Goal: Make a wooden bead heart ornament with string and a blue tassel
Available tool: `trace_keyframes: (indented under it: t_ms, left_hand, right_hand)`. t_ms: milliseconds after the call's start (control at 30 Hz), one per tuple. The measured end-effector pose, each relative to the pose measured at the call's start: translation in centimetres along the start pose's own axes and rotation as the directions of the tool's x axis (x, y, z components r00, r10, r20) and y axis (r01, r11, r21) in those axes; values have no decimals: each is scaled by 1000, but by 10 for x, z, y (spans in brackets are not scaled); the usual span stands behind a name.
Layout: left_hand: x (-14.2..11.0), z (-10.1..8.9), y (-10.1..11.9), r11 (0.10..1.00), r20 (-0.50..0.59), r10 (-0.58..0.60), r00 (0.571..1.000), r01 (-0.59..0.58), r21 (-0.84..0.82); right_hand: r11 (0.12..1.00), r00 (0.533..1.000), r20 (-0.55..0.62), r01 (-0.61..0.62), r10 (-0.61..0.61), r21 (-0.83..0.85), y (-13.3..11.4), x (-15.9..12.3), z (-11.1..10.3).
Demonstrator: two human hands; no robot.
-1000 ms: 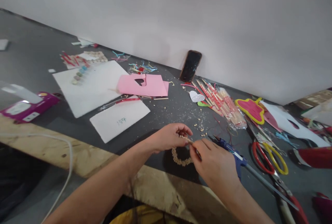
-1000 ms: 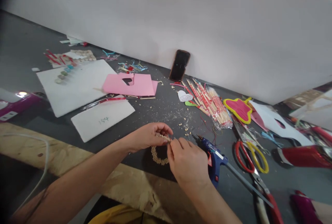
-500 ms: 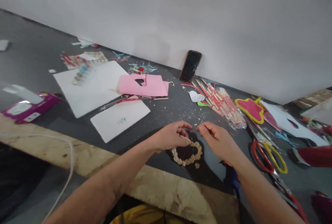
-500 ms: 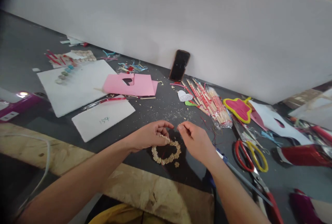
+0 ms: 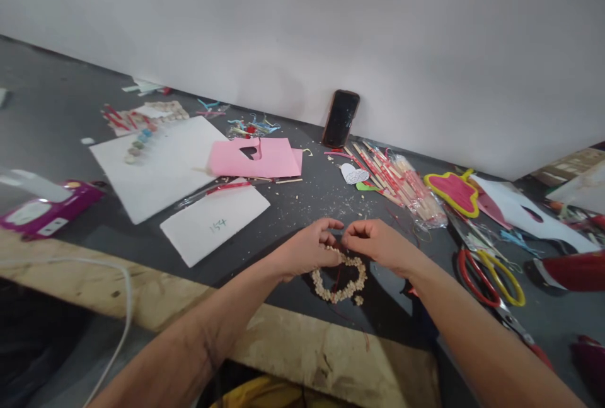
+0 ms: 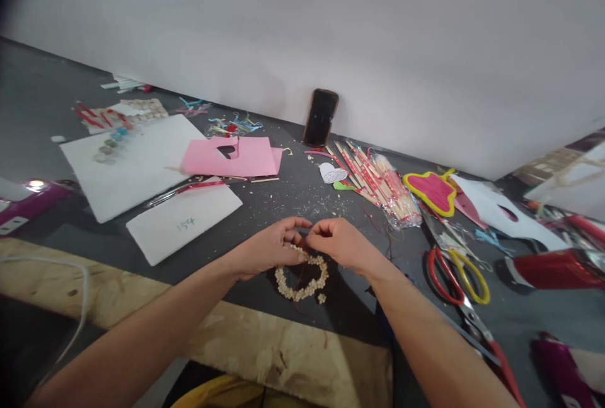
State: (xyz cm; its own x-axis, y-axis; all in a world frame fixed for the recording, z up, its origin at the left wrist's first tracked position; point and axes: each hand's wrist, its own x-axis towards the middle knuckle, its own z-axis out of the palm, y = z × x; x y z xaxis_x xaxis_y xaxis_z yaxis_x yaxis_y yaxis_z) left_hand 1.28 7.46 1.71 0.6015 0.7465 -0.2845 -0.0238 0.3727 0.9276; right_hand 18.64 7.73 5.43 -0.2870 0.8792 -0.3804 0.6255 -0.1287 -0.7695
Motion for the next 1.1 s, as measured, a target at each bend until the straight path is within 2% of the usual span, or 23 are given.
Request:
trace_keyframes:
  t_ms: [167, 267, 400, 567, 767, 833, 933, 967, 1000, 1067, 1100]
  left_hand:
    - [0, -1, 1, 997, 54, 50, 997, -53, 54]
    - [1, -3, 1, 990, 24, 8, 1000, -11, 144]
    - [1, -4, 2, 984, 34, -19, 999, 13, 176]
    - [0, -4, 4, 983, 37, -22, 999, 15, 183]
    - [1, -4, 0, 989, 23, -13, 1000, 10, 150]
    - [2, -4, -1, 990, 15, -15, 1000, 12, 140]
    - [3, -4, -1, 991, 12, -12, 1000, 10, 130]
    - [2, -4, -1, 992, 17, -7, 1000, 5, 126]
    - [2, -5, 0, 993, 23, -1, 1000, -2, 120]
    - [2, -6, -1, 994, 37, 12, 999, -16, 106]
    - [2, -6, -1, 995, 44, 17, 999, -21, 98]
  right_hand:
    - [999, 993, -115, 13, -8, 40, -9, -5, -7]
    - [997, 982, -186, 39, -26, 66, -13, -6, -10]
    - [992, 962, -267, 83, -56, 93, -11, -5, -12]
    - [986, 943, -320, 133, -94, 102, -6, -3, -11]
    - [979, 925, -344, 192, -159, 66, -13, 0, -9]
    - [975, 900, -387, 223, -201, 13, -14, -5, -9]
    - [926, 790, -483, 302, -377, -228, -11, -23, -4]
    - [879, 749, -469, 336, -467, -338, -8, -31, 1]
    - [811, 732, -391, 384, -559, -441, -5, -40, 6]
    - [651, 706, -163, 505, -689, -566, 3, -57, 22]
    - [575, 707, -46, 533, -706, -621, 6, -63, 32]
